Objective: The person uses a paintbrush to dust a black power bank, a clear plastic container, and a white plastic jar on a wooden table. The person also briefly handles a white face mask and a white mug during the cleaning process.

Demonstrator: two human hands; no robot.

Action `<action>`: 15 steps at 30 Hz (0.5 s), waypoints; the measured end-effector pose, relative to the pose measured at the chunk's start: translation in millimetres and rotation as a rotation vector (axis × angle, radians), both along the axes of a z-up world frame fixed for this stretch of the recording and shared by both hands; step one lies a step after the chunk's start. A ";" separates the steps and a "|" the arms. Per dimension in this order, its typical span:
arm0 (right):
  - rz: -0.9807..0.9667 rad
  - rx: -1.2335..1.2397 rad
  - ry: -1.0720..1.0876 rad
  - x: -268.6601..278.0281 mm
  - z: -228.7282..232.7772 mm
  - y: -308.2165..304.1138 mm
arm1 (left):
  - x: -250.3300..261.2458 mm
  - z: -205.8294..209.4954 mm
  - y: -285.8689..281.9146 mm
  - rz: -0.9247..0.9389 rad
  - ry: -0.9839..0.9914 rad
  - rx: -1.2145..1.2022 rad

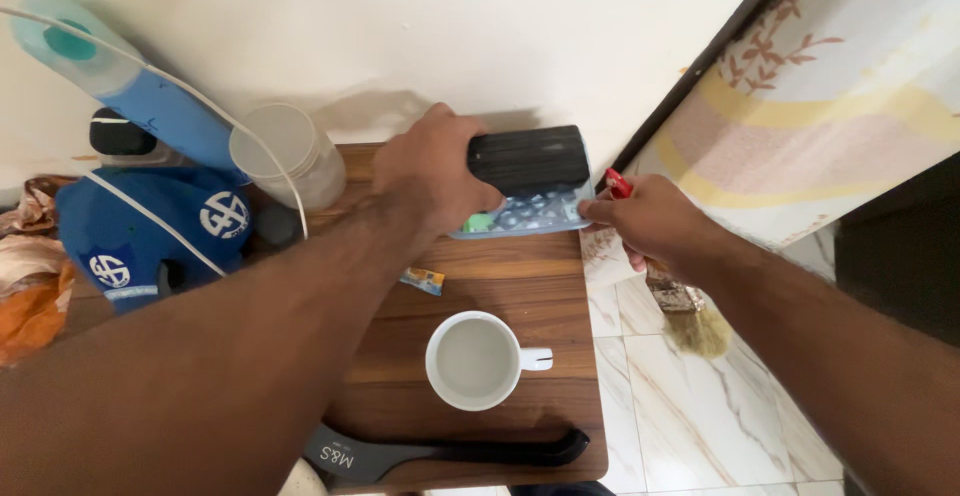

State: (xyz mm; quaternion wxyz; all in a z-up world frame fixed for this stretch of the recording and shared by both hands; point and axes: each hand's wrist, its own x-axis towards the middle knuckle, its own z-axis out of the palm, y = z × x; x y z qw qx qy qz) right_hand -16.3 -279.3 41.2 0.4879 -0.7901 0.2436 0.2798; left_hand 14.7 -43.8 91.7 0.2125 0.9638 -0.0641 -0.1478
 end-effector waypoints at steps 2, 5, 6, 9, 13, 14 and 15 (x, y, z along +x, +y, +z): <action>-0.040 0.056 0.006 -5.1 0.3 -10.4 | -8.1 5.0 13.0 0.055 -0.015 -0.021; -0.114 0.099 0.003 -13.7 4.9 -24.6 | -23.2 12.8 37.8 0.167 0.012 -0.004; -0.131 0.083 0.007 -17.2 9.3 -29.5 | -26.2 15.3 45.5 0.209 0.029 0.009; -0.170 0.028 0.028 -24.9 19.6 -36.2 | -27.7 17.3 59.9 0.278 0.107 0.161; -0.199 0.039 0.011 -27.9 30.2 -40.2 | -24.8 5.8 61.0 0.319 0.133 0.252; -0.190 0.033 0.003 -28.1 32.6 -40.2 | -24.6 2.3 61.3 0.311 0.151 0.278; -0.183 0.026 -0.005 -28.0 34.8 -39.2 | -24.4 -1.7 60.8 0.302 0.168 0.303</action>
